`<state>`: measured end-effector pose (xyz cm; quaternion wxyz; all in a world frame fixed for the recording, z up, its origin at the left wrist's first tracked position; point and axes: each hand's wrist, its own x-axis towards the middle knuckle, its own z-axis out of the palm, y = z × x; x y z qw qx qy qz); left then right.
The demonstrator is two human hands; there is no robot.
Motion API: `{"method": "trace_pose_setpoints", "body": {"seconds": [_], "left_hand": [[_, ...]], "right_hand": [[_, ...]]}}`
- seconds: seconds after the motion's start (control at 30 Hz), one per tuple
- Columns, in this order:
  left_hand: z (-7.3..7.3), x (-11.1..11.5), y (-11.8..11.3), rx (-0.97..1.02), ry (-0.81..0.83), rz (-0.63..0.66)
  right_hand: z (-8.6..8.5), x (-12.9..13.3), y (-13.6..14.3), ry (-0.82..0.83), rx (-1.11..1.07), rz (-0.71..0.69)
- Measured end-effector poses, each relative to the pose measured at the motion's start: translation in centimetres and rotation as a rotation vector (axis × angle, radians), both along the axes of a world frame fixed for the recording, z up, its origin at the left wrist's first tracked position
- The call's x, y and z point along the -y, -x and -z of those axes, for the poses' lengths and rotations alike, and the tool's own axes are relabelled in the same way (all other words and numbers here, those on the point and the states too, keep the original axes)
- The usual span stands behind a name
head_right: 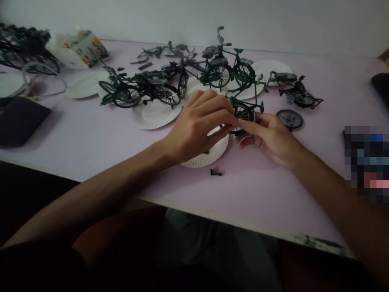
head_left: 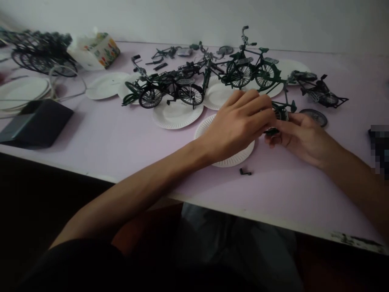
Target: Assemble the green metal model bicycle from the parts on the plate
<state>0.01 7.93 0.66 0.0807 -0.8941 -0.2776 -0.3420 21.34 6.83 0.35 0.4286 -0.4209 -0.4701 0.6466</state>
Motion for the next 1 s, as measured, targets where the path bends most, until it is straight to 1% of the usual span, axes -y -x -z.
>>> {"method": "trace_pose_setpoints", "body": {"seconds": [0.23,0.5,0.8,1.0], "left_hand": [[0.05,-0.60,0.50,0.019,0.046,0.020],[0.14,-0.24,0.28,0.002,0.049,0.030],[0.29,-0.19,0.20,-0.005,-0.008,0.060],[0.52,-0.19,0.12,-0.002,-0.088,0.065]], "right_hand": [[-0.07,-0.06,-0.03,-0.006,-0.003,-0.019],[-0.32,0.00,-0.09,0.014,0.032,-0.024],[0.05,0.06,-0.06,0.009,0.014,-0.027],[-0.13,0.07,-0.15,-0.005,0.037,-0.044]]}}
